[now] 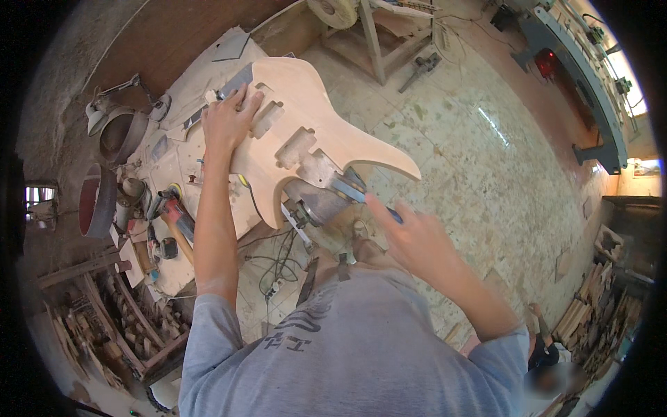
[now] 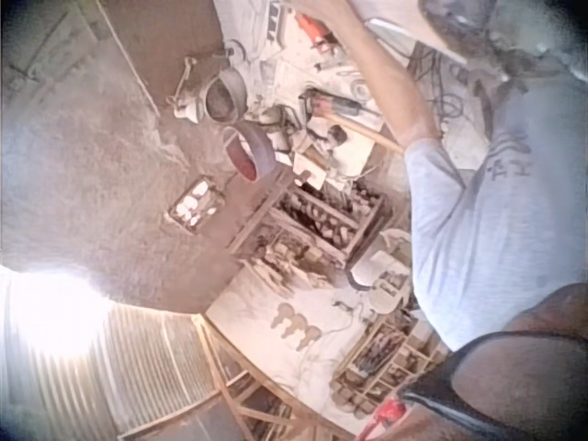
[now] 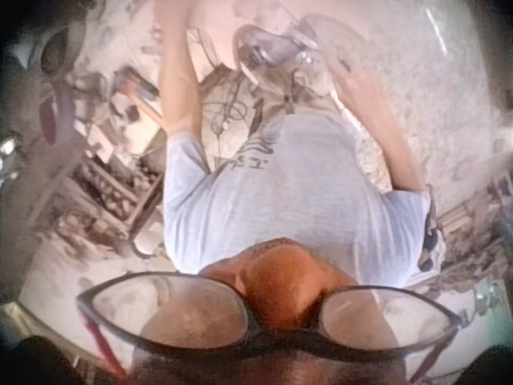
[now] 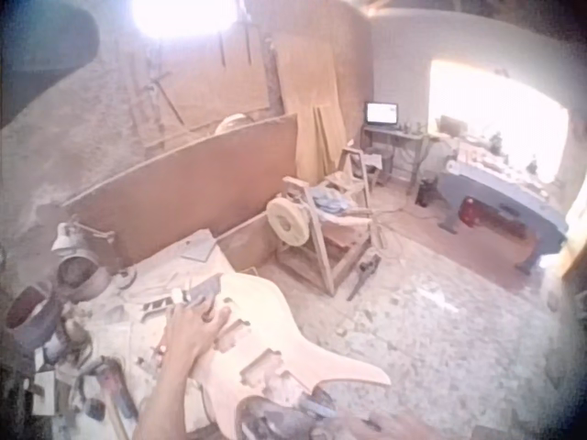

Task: The person uses a handheld router and various manual tools to shape and hollow out sections of a wooden guitar body on a workbench.

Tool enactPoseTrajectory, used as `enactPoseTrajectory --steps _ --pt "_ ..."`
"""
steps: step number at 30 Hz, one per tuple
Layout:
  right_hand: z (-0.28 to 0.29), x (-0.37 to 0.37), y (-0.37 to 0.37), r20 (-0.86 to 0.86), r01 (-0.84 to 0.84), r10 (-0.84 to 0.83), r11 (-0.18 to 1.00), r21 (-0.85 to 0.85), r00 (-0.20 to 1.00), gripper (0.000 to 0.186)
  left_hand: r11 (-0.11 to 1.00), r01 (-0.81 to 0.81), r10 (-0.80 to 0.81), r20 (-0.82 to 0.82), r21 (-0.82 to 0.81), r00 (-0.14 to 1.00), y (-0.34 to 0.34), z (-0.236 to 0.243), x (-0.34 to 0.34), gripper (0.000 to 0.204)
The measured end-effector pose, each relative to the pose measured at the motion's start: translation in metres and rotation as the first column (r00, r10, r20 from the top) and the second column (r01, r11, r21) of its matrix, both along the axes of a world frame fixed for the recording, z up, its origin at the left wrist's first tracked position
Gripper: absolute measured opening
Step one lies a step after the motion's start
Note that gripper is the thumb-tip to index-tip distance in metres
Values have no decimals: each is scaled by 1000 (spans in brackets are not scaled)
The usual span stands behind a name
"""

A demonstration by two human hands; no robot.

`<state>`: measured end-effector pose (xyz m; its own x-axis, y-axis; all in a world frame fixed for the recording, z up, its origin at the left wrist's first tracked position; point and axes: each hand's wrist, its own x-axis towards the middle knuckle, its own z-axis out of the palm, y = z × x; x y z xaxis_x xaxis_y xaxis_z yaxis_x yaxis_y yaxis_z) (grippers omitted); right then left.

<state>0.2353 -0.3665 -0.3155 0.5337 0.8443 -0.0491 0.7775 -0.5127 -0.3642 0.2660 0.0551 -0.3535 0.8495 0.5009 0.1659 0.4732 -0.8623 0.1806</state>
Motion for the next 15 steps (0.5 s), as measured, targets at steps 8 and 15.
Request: enactPoseTrajectory --steps 8,15 --pt "-1 -13 21 40 58 -56 996 -71 998 76 1000 5 -5 7 8 1000 3 -2 2 76" --pt "-2 -10 36 27 42 -42 999 -1 999 78 999 26 -28 55 30 998 0 -7 -2 74"
